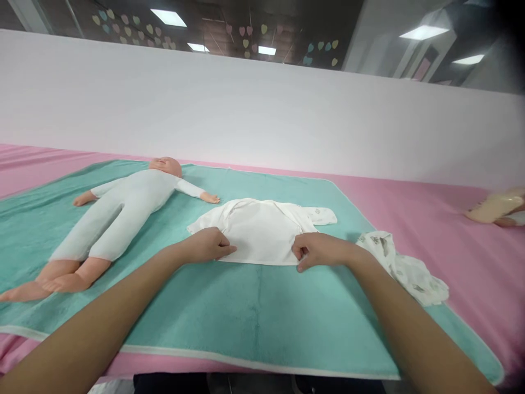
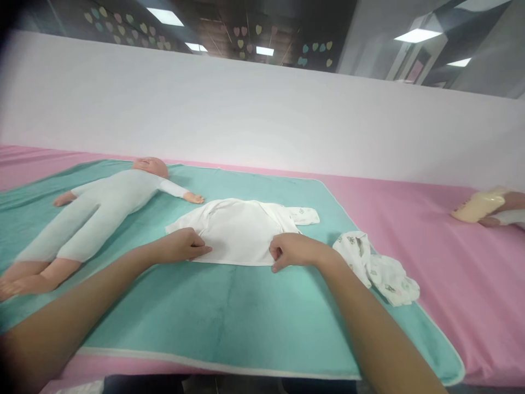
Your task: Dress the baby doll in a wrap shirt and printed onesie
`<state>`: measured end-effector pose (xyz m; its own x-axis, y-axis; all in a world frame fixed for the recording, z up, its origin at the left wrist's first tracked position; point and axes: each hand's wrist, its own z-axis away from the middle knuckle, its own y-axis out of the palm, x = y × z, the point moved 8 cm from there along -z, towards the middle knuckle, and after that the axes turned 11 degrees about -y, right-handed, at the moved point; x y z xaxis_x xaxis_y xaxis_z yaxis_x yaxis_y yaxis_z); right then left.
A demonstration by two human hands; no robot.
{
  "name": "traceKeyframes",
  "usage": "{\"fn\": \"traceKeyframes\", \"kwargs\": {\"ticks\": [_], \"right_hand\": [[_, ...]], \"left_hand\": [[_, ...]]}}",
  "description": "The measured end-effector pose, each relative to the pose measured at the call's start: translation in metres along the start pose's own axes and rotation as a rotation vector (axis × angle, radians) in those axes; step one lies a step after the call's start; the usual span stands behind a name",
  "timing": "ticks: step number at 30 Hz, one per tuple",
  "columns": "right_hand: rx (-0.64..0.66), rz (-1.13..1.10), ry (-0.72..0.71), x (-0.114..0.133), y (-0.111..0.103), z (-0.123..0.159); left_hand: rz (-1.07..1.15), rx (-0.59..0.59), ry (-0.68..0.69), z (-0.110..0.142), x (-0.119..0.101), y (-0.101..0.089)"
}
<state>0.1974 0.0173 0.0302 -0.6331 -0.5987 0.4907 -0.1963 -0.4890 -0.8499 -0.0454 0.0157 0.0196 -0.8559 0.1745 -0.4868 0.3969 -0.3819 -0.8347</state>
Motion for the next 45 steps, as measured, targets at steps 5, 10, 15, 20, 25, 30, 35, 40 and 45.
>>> {"fn": "traceKeyframes", "kwargs": {"ticks": [5, 10, 15, 20, 25, 30, 35, 40, 45], "right_hand": [[-0.022, 0.007, -0.064, 0.013, 0.000, 0.002], [-0.082, -0.026, -0.070, 0.016, -0.007, 0.003], [-0.025, 0.012, -0.061, 0.012, 0.001, 0.001], [-0.240, 0.060, -0.041, 0.019, -0.004, -0.012], [-0.372, 0.103, -0.158, 0.040, 0.012, -0.031], [-0.139, 0.153, -0.200, 0.046, 0.043, -0.043], [-0.232, 0.153, -0.104, 0.037, 0.035, -0.047], [-0.290, 0.231, 0.025, 0.019, 0.032, -0.061], [-0.285, 0.300, 0.006, 0.016, 0.031, -0.093]], "left_hand": [[0.050, -0.176, 0.041, 0.000, -0.012, -0.010], [0.099, -0.388, 0.069, -0.001, -0.015, -0.025], [0.045, -0.333, 0.027, -0.004, -0.009, -0.023], [-0.090, -0.246, -0.021, -0.004, -0.007, -0.014], [-0.109, -0.280, 0.029, -0.003, -0.012, -0.013], [-0.026, -0.696, -0.169, 0.002, 0.022, -0.060], [-0.076, -0.582, -0.489, -0.007, 0.087, -0.075], [-0.006, -0.454, -0.451, -0.013, 0.095, -0.069], [0.395, -0.645, -0.366, -0.003, 0.087, -0.080]]}}
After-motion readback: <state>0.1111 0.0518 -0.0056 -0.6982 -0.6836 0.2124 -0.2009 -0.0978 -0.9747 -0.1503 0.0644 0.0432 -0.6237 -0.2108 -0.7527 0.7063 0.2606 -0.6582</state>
